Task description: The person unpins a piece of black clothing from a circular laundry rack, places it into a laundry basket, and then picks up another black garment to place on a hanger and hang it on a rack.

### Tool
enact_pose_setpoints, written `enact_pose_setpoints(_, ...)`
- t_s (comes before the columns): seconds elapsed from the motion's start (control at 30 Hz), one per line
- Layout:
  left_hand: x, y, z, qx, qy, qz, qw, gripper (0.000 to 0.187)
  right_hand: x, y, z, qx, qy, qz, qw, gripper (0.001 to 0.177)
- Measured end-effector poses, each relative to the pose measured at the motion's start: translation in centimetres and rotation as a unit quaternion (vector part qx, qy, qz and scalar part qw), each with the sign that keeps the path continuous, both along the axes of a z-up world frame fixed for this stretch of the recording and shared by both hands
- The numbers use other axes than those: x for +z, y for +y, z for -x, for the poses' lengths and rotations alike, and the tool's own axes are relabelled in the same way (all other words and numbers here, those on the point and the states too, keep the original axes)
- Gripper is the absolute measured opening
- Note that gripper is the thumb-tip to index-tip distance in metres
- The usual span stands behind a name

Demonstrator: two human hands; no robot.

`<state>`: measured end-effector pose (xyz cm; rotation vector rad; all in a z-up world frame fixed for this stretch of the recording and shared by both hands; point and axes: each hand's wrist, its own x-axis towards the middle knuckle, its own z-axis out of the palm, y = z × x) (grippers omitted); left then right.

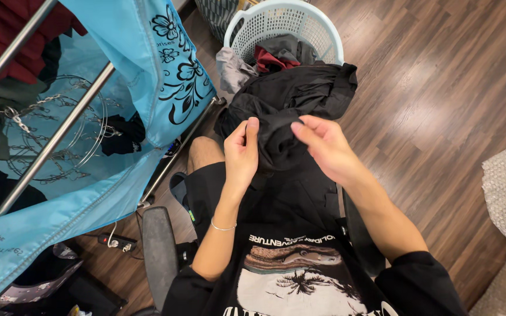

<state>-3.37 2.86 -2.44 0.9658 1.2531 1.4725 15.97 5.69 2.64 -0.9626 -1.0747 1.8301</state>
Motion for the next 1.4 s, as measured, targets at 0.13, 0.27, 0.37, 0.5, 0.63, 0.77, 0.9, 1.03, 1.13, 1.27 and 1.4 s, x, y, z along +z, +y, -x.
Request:
enact_pose_setpoints(0.13,2.0,-0.2,-0.1,0.013,0.125,-0.055,0.991,0.036,0.8,0.6,-0.2,0.031,0.162,0.133,0.977,0.031)
enact_pose_setpoints(0.27,5.4,-0.9,-0.2,0.139,0.234,-0.143,0.952,0.022,1.5,0.8,0.4,0.038,0.2,0.183,0.962,0.031)
enact_pose_setpoints(0.37,7.7,-2.3,0.3,0.017,0.185,-0.074,0.98,0.017,2.5,0.8,0.8,0.0,0.15,0.108,0.983,0.034)
enact_pose_setpoints(0.5,8.1,-2.3,-0.5,0.015,0.24,-0.07,0.968,0.033,2.5,0.6,1.7,0.031,0.063,-0.005,0.998,0.043)
enact_pose_setpoints(0.63,6.0,-1.5,0.3,-0.025,0.127,-0.104,0.986,0.017,1.8,0.9,1.4,0.018,0.031,-0.025,0.999,0.054)
enact_pose_setpoints(0.77,4.5,-1.3,1.3,-0.007,0.1,-0.13,0.986,0.02,2.7,0.8,2.1,-0.02,-0.062,-0.247,0.967,0.052)
enact_pose_setpoints(0.9,4.2,-0.9,1.6,-0.04,-0.008,-0.053,0.998,0.024,4.9,0.4,2.6,-0.109,-0.314,-0.455,0.826,0.044)
enact_pose_setpoints(1.03,4.2,0.0,1.7,-0.049,0.019,-0.126,0.991,0.029,5.2,0.8,2.8,-0.027,-0.237,-0.392,0.889,0.029)
enact_pose_setpoints(1.13,4.0,0.3,1.3,-0.046,0.035,-0.155,0.986,0.031,4.1,1.6,2.7,-0.07,-0.316,-0.391,0.862,0.007)
enact_pose_setpoints(1.27,4.0,0.4,2.0,-0.01,0.092,-0.146,0.985,0.031,3.7,3.2,0.7,0.01,-0.127,-0.126,0.984,0.014)
enact_pose_setpoints(1.4,4.9,1.1,2.3,0.014,0.115,-0.152,0.982,0.03,4.0,4.0,0.4,0.108,0.133,0.09,0.981,0.016)
